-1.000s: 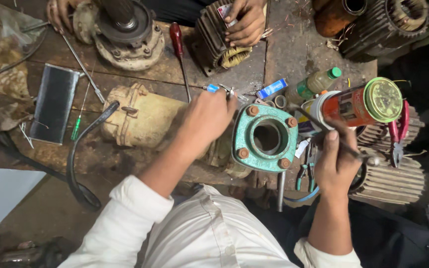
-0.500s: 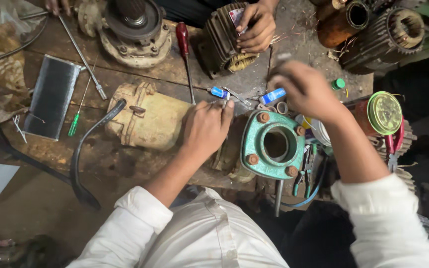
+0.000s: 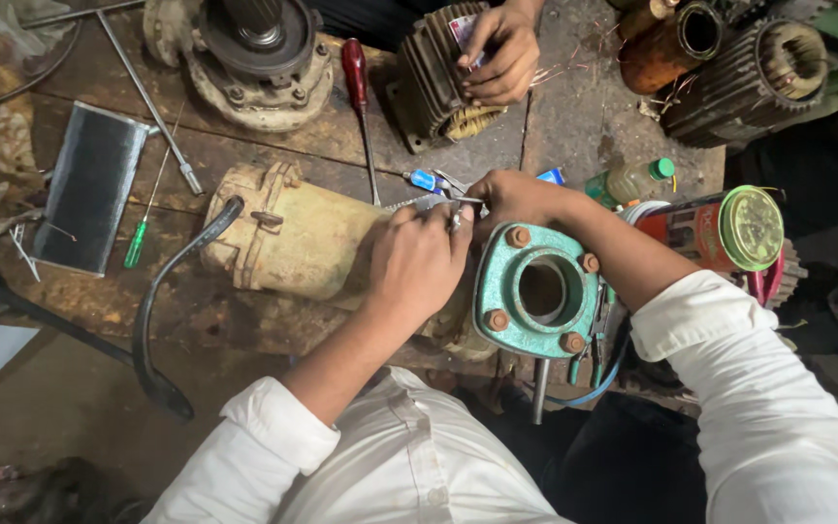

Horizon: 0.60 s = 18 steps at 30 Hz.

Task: The person uses a wrench to loosen and tighten bolts on a cylindrical motor assembly on a workbench. They repeatedly adjust the bolts and reposition the motor while other people work nearby.

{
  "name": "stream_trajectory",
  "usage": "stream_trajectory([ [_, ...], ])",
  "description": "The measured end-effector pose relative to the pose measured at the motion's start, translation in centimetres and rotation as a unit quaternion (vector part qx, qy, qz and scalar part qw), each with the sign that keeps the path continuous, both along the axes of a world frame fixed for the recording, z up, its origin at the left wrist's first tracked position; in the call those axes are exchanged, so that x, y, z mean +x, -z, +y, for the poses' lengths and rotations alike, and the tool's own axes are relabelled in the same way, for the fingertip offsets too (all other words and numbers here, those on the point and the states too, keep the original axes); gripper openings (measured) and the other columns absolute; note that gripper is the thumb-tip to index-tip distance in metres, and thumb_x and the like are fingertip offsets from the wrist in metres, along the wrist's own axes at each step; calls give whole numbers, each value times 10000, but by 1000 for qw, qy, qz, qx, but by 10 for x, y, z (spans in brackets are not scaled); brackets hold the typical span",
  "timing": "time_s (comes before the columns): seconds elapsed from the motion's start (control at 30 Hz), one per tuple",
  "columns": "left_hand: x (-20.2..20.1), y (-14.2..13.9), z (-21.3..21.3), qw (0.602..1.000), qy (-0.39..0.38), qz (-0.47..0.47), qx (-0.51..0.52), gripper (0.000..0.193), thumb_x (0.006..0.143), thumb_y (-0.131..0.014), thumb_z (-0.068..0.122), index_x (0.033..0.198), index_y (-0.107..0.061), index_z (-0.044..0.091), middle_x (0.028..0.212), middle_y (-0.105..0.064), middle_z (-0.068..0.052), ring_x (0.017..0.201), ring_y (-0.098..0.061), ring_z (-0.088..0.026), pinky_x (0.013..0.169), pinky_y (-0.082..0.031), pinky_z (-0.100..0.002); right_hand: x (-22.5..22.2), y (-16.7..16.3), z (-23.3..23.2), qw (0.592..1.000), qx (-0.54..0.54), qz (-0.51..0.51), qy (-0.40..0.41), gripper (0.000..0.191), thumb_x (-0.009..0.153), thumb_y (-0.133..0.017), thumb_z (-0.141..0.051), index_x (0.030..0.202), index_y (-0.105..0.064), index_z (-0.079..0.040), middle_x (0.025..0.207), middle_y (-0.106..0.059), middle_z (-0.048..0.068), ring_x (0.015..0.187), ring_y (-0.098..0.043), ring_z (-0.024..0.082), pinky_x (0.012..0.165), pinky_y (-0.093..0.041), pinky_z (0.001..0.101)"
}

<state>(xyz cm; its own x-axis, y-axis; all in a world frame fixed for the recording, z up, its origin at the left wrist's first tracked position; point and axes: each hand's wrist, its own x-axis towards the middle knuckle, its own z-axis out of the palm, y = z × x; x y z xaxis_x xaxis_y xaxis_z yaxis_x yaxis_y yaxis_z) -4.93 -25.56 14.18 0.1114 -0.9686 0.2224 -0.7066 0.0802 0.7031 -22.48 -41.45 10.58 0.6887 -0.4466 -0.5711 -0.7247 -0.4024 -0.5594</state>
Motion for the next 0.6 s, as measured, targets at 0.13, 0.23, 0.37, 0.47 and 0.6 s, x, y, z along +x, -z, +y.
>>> stream_trajectory([
  [0.13,0,0,-1,1000,-9,-14,20,460,1029,-513,382,883,-741,10,737,-704,-255,794,-688,-442,731,-552,-532,-7,11,-8,993,-9,-102,-58,261,835,-787,-210,977,-729,2,859,-745,118,792,-675,158,743,-539,358],
  [0.23,2,-3,-1,999,-21,-8,38,465,1024,-508,392,905,-750,12,740,-706,-253,793,-688,-447,732,-547,-545,-8,14,-11,989,23,-130,-66,239,860,-763,-191,993,-726,5,937,-753,111,868,-688,148,790,-540,348],
  [0.37,5,-8,0,998,-31,-25,39,477,1008,-504,410,921,-763,20,720,-709,-244,784,-694,-432,769,-536,-556,-5,11,-9,997,-8,-72,-12,334,737,-814,-145,1031,-720,-16,933,-746,103,822,-672,177,748,-551,368],
  [0.47,5,-8,2,998,-37,-31,27,476,1004,-499,405,903,-769,26,706,-717,-227,780,-692,-432,776,-518,-573,-4,6,-6,998,-2,-55,11,255,806,-796,-154,988,-719,7,861,-757,138,824,-662,194,761,-549,377],
  [0.6,5,-5,2,999,-29,-24,31,485,1035,-484,402,930,-763,20,692,-698,-239,777,-688,-440,769,-540,-538,-5,0,0,990,0,-132,-53,231,854,-753,-158,1001,-706,14,949,-721,113,887,-687,158,799,-534,355],
])
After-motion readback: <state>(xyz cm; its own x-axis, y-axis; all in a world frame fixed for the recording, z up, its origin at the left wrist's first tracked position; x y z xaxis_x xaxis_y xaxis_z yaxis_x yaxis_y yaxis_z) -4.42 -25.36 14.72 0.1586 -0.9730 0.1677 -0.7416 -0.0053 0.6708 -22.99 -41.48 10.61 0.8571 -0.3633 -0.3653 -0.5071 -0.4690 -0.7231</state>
